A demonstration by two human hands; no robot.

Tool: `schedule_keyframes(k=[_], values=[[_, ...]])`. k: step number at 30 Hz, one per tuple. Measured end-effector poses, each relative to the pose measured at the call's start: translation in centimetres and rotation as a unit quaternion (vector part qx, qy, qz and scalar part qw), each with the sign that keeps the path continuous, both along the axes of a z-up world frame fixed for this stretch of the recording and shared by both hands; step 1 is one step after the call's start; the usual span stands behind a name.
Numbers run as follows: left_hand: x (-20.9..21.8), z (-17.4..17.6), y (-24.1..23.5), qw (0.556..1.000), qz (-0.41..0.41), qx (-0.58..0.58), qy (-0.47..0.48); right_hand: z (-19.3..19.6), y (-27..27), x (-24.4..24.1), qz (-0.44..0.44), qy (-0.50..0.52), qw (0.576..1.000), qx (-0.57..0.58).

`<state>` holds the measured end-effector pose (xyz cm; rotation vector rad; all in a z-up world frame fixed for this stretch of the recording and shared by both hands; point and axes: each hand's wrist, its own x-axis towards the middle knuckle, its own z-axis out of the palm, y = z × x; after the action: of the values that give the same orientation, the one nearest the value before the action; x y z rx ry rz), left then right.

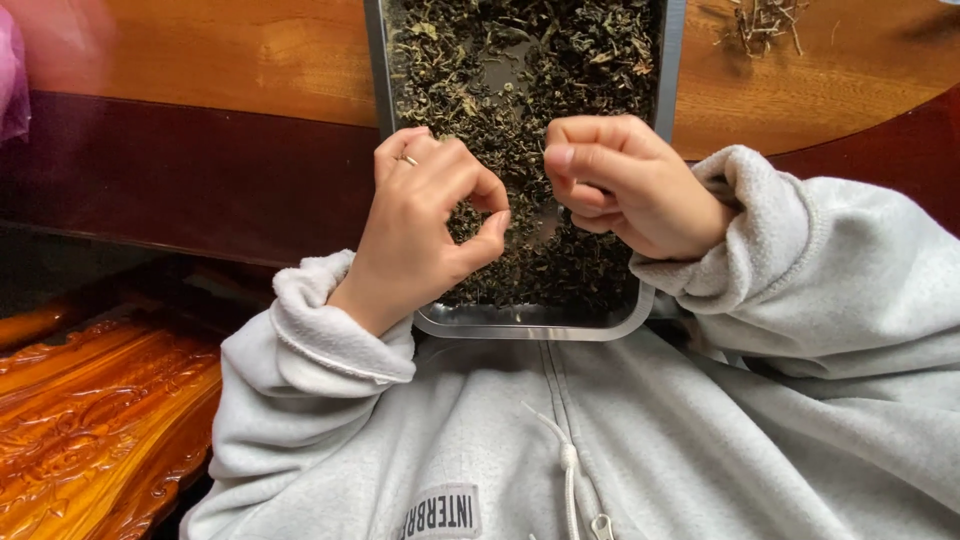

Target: Sorting through dried tea leaves in a metal tray to remove stems and debris by hand.

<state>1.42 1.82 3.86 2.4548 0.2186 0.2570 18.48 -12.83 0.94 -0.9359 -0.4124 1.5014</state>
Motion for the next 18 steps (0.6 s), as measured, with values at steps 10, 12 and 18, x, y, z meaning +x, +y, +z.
schedule_keyframes(k=[10,12,18], values=[[0.5,0.12,-0.41,0.991,0.014,-0.133,-0.018,0.73,-0.28,-0.48,0.113,-0.137,0.984,0.026],[0.48,0.15,-0.59,0.991,0.006,-0.13,-0.016,0.42,-0.41,-0.6,0.106,-0.149,0.982,0.038],[0.08,0.84,-0.02,0.991,-0.006,-0.131,-0.018,0.37,-0.58,-0.26,0.104,-0.192,0.974,0.054]])
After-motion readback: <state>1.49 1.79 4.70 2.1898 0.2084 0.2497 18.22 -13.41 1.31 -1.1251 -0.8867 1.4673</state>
